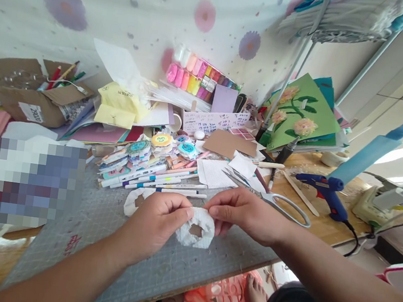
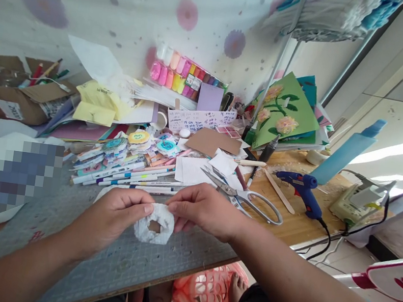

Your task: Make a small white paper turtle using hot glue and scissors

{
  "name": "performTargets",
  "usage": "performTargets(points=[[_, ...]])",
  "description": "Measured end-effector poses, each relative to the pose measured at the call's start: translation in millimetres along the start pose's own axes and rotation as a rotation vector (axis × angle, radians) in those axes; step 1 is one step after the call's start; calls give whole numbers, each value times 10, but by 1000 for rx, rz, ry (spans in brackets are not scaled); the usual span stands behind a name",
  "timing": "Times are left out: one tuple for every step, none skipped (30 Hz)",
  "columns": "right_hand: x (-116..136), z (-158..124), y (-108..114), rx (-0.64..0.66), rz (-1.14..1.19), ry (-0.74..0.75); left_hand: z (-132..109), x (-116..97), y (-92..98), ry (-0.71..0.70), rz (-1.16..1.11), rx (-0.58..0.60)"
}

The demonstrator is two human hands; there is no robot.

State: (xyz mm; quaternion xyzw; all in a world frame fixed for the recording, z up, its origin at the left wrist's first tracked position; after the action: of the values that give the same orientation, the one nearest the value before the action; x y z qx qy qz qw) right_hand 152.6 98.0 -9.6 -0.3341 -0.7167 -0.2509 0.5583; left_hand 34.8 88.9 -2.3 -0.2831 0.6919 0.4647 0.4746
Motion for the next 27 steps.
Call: performTargets(points=[[-2,7,8,-19,-12,12,-1,2,-2,-5,2,-3],[-7,16,13,-40,-24,22,-1,7,-5,-10,4,-5],[-14,24,19,-62,-41,30,-2,12,-10,-14,-2,-6],[-22,30,24,-83,-62,33,-1,22,-17,-17,-21,-6],[-26,33,28,-102,-90,34,0,36,-26,-15,-52,-3],[-24,32,31,-117,-124,37,1,55,-33,-9,-90,0],[-16,28,32,-129,-160,40,4,76,-39,1,-131,1],[-2,22,29,-136,-197,45,6,94,-45,11,-168,4],[14,14,22,-138,-232,49,9,105,-52,16,-194,11],[30,5,12,-137,-263,50,12,109,-61,18,-202,23],[45,-4,4,-139,-291,48,15,108,-71,21,-187,40],[58,-11,-4,-141,-315,43,18,109,-83,27,-151,61],[67,-14,-14,-141,-334,37,19,110,-94,36,-100,82],[76,-15,-23,-140,-351,33,21,113,-100,46,-47,98],[83,-12,-33,-139,-365,31,21,115,-103,55,1,110],[88,-6,-44,-135,-377,30,22,115,-105,61,36,119],[89,2,-57,-128,-387,29,22,111,-108,62,55,128],[86,10,-68,-121,-396,27,21,108,-113,62,64,138],[80,17,-77,-113,-403,23,19,109,-125,64,67,156],[73,22,-82,-107,-411,18,16,116,-143,69,67,180],[66,24,-84,-101,-417,15,11,124,-162,75,62,206],[59,25,-85,-92,-409,13,8,131,-178,79,53,229],[51,23,-82,-81,-380,12,6,135,-187,78,39,243],[43,19,-75,-69,-327,14,6,137,-187,76,19,247],[36,13,-62,-58,-254,20,8,135,-179,72,-10,240],[27,5,-43,-49,-168,24,12,134,-167,70,-49,225],[15,-4,-19,-44,-80,25,15,136,-158,75,-99,210]])
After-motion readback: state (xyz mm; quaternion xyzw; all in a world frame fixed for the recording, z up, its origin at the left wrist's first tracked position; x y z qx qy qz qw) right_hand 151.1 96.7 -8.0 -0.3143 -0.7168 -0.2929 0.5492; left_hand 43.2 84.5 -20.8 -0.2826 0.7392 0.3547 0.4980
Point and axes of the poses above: each hand's wrist, its own z-axis towards the middle knuckle, its own y-axis out of the back of the hand, x = y × z, the point moved 9 cm from there along z, towards the middle knuckle, and after that the axes turned 3 degrees about x, right-handed, at the moved point
